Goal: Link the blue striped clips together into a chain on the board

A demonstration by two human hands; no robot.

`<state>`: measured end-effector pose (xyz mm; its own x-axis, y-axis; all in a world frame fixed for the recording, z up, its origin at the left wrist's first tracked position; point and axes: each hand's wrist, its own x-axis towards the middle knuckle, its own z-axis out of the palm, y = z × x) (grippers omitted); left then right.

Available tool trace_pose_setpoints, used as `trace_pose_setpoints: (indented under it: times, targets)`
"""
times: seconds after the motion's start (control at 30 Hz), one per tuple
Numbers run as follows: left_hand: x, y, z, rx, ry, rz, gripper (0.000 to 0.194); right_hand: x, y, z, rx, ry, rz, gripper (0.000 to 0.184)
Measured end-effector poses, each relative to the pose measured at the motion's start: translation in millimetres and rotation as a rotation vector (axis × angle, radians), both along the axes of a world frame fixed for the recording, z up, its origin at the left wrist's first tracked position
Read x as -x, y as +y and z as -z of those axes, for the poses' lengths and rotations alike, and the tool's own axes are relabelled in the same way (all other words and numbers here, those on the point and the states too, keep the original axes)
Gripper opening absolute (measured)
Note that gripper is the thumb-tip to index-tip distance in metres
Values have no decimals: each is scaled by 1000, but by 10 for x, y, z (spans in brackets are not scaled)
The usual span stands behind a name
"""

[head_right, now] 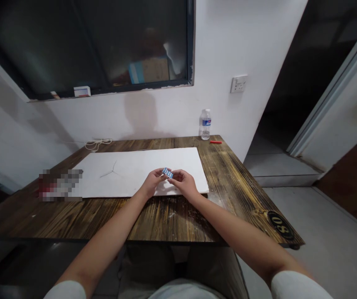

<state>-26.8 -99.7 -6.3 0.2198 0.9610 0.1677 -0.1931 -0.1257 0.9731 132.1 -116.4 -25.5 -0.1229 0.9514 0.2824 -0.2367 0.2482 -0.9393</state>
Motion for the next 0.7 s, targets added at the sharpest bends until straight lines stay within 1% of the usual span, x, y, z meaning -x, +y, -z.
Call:
trace_pose_setpoints:
  times: [0.17, 0.27, 0.4, 0.5, 0.7]
  targets:
    - [-7, 15, 17, 25, -28, 44, 47, 0, -8, -19, 48, 44, -32, 46]
    - [-11, 36, 53, 38, -13, 7, 48, 0, 3, -2, 65, 51, -30, 46]
    - [-25, 57, 94, 114, -37, -48, 49, -3, 17, 9, 99, 29, -6, 44]
    - [-44, 52, 97, 157, -93, -51, 50, -7, 22, -1, 110, 6, 4, 44]
    - [-70, 37, 100, 189, -172, -28, 52, -12, 24, -10, 140, -7, 6, 42]
